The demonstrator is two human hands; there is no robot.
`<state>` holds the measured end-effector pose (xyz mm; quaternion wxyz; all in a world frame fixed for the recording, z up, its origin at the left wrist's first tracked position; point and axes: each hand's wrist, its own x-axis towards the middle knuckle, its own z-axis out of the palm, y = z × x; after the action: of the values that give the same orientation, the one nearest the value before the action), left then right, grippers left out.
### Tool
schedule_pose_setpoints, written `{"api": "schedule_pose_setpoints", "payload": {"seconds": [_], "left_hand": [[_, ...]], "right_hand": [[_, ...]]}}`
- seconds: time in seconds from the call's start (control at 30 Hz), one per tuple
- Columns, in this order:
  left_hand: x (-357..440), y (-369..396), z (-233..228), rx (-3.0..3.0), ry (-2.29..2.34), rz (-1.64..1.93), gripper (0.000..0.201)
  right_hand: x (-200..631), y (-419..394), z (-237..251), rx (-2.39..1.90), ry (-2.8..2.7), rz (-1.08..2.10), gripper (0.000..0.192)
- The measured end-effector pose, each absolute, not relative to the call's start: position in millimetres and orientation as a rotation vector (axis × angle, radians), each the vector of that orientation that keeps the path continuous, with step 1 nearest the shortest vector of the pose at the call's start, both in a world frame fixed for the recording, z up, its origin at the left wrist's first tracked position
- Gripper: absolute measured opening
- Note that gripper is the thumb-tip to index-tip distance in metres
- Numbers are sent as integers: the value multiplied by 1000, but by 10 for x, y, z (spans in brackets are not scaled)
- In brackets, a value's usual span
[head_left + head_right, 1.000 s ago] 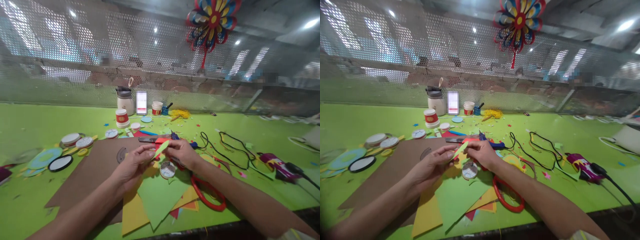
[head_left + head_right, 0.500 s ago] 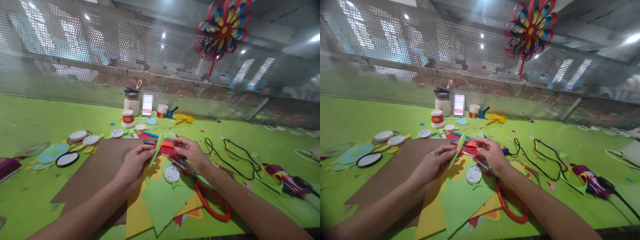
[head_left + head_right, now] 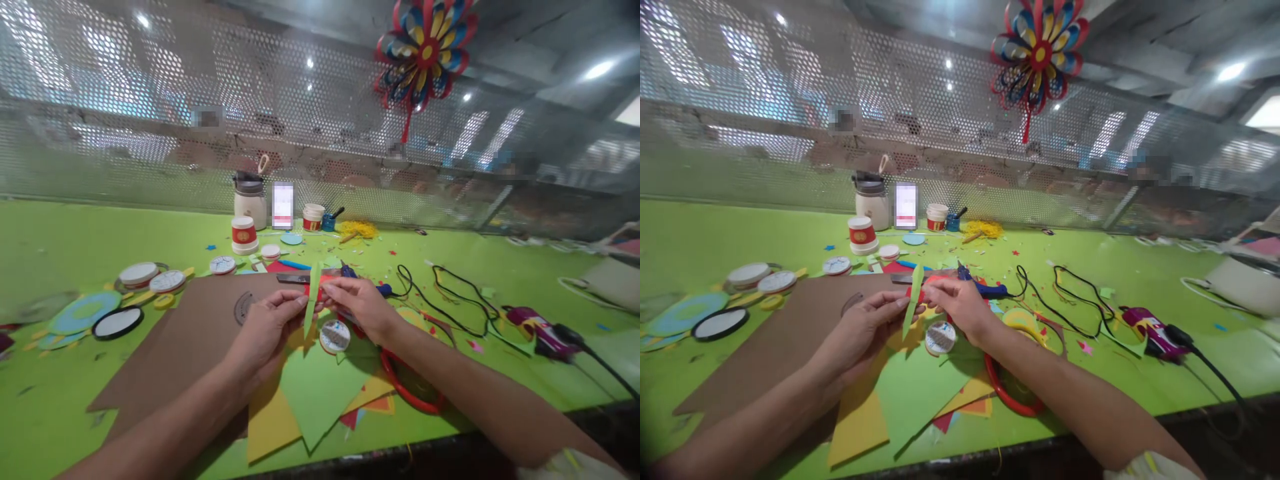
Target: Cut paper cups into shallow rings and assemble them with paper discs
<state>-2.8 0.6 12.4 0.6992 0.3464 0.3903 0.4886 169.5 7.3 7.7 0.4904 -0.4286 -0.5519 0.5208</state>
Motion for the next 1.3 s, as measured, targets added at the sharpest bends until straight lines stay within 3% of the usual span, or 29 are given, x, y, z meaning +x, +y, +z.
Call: {"api": "schedule_pose_setpoints", "payload": {"seconds": [0.3,0.7,1.03,1.3], "left_hand": [[-38,-14,91,836,828,960,11],[-31,20,73,913,912,1009,20],[-32,28,87,889,921,1024,24],[-35,43,93,905,953,1034,24]], "right_hand": [[1686,28,98,-1050,-1342,1324,30],[1665,-44,146,-1102,-1431,1389,40],[1613,-102,32,-1170,-1468,1409,23],[1649,-104,37,-1142,-1475,1498,21]]}}
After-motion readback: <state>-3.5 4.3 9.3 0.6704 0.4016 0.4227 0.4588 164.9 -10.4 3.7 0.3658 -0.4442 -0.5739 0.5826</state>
